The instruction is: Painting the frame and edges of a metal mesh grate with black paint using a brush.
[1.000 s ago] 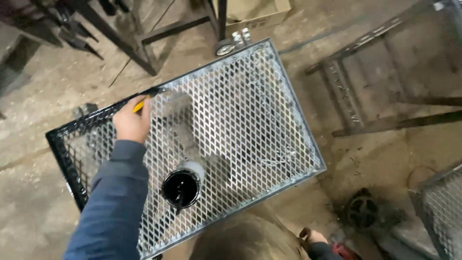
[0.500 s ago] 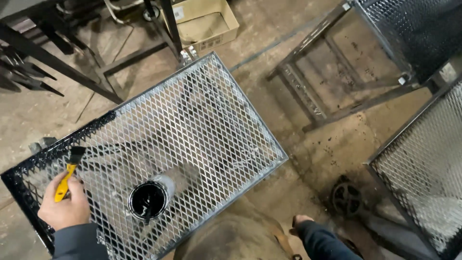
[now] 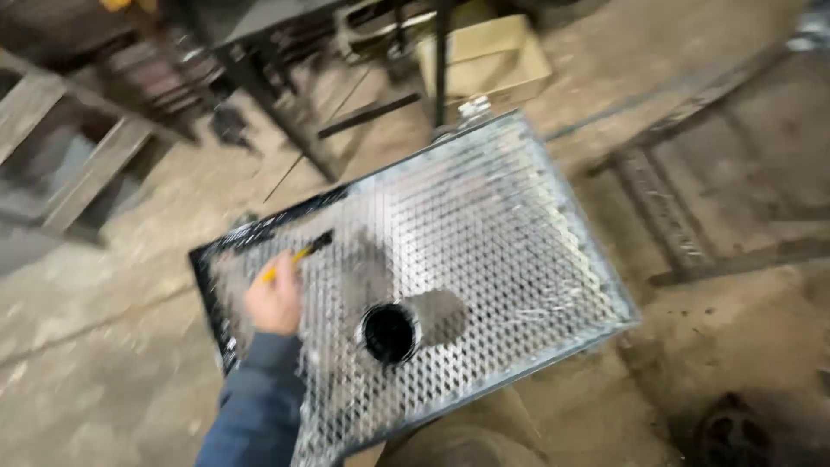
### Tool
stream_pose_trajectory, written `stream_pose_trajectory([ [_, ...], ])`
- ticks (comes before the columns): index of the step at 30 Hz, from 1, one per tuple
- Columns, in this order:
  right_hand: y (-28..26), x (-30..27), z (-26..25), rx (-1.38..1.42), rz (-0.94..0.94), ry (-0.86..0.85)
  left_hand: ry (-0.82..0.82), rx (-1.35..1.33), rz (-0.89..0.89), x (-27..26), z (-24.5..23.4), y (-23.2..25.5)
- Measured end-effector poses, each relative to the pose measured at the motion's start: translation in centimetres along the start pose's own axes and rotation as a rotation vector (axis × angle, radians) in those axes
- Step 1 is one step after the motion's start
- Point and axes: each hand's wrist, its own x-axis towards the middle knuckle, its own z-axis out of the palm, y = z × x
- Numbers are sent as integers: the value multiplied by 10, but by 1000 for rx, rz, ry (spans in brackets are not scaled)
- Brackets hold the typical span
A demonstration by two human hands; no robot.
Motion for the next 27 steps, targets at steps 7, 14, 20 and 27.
stream_pose_trajectory([
  [7,0,33,3,-53,-55,-18,-217,-307,206,43,48,-5],
  [14,34,66,-34,-150,-86,-32,-256,-375,96,86,106,1],
  [20,40,69,-61,-216,-132,-69,90,179,296,79,78,3],
  [27,68,66,-50,-249,-155,-113,20,285,511,61,98,6],
])
